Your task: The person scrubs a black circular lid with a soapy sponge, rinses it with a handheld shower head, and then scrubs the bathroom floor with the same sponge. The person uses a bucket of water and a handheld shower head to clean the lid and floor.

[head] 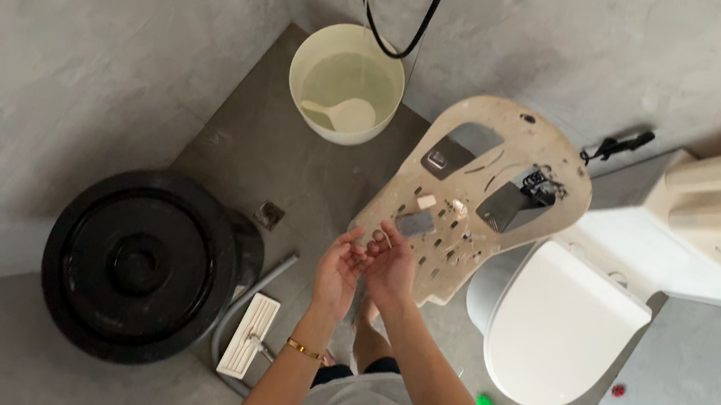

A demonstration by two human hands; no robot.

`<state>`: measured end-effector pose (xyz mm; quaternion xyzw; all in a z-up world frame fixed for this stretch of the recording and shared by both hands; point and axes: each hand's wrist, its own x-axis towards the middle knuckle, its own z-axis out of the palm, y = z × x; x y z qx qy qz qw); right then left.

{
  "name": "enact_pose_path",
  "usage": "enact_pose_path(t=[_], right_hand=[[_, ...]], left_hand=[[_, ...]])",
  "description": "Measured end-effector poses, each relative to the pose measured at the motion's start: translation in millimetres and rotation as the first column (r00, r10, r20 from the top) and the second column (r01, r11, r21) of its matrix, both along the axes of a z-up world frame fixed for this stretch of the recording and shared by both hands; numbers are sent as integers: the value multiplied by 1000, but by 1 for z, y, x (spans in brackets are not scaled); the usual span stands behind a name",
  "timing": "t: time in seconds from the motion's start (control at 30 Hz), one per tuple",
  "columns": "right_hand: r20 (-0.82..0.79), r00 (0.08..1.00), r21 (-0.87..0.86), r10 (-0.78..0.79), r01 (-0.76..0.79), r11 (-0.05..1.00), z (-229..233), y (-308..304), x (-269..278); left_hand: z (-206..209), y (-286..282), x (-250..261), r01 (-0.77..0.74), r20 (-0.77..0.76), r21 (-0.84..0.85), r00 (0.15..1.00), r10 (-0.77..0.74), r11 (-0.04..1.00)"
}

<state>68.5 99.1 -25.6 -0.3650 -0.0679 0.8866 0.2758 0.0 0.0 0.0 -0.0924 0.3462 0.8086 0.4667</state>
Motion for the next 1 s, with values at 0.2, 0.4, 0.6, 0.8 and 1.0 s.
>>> enact_pose_path(t=[0.2,0.4,0.6,0.8,1.0], right_hand=[[74,997,-32,-23,26,999,-1,63,-21],[77,995,-44,-58,62,997,-26,102,-32],[174,978,34,-117,113,993,-106,129,-31],[895,444,124,-48,-143,982,-256,155,-44],[970,-196,-164,145,-81,983,-355,166,-74]], left_hand=[[-15,66,-11,38,-58,-64,997,-42,997],[-30,108,-27,122,-171,-151,974,-148,981],[-95,139,-72,218,-420,-323,839,-346,921],[-260,178,-181,67,-737,-488,503,-451,870],[-411,231,-298,-130,-725,-689,101,-682,713]])
